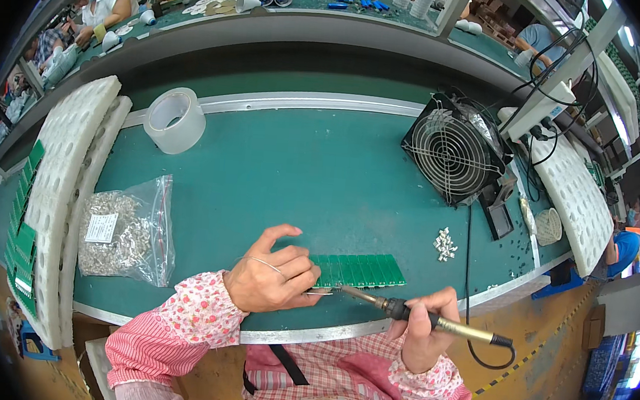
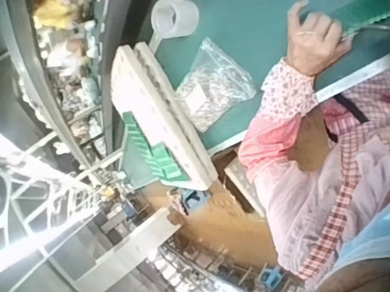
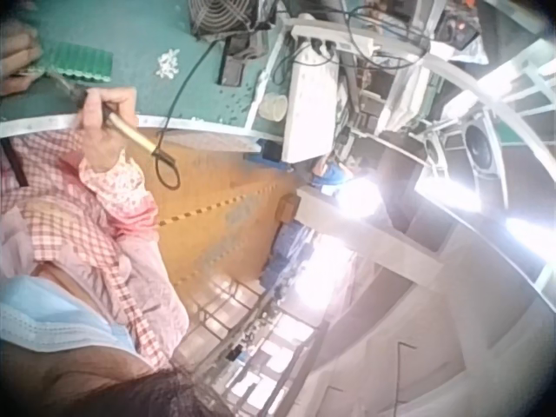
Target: The person solders components onto a series of interconnected circuit board strips using a soldering iron and soldering wire.
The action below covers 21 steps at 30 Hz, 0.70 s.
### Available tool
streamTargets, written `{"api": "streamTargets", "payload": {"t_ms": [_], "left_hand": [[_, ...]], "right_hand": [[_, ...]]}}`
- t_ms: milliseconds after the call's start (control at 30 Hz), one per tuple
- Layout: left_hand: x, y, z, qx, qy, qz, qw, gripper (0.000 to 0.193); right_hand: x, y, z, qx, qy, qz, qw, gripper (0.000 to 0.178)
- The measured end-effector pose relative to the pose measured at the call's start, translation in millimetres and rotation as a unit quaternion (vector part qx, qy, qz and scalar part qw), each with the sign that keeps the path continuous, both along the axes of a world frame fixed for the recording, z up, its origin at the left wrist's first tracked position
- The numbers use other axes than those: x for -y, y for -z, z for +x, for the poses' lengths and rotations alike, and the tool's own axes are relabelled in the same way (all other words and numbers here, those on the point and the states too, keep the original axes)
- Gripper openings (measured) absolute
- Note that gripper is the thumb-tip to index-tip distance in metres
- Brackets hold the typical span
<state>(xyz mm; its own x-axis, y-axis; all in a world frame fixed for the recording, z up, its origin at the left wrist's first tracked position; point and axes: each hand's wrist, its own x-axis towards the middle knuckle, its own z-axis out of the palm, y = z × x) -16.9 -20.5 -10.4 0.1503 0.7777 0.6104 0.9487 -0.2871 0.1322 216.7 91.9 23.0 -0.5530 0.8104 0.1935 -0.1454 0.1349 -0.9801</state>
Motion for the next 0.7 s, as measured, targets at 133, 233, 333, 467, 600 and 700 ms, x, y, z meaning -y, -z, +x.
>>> {"api": "streamTargets", "payload": {"t_ms": [133, 233, 333, 467, 600, 700], "left_hand": [[-1, 3, 4, -0.044, -0.001, 0.029, 0.999, 0.026], [2, 3, 4, -0.062, 0.002, 0.020, 0.998, 0.029], [3, 5, 5, -0.071, 0.004, 0.008, 0.997, 0.032], [3, 4, 5, -0.076, 0.005, 0.003, 0.997, 0.031], [4, 4, 5, -0.078, 0.007, 0.001, 0.997, 0.031], [3, 4, 5, -0.087, 0.004, 0.008, 0.996, 0.030]], "right_hand": [[-9, -6, -7, 0.013, -0.029, -0.052, 0.998, 0.019], [-12, -7, -9, 0.043, -0.041, -0.046, 0.997, 0.019], [-14, -8, -10, 0.044, -0.049, -0.059, 0.996, 0.018], [-18, -6, -12, 0.053, -0.063, -0.055, 0.995, 0.017], [-21, -6, -12, 0.063, -0.075, -0.061, 0.993, 0.016], [-24, -7, -12, 0.071, -0.078, -0.066, 0.992, 0.017]]}}
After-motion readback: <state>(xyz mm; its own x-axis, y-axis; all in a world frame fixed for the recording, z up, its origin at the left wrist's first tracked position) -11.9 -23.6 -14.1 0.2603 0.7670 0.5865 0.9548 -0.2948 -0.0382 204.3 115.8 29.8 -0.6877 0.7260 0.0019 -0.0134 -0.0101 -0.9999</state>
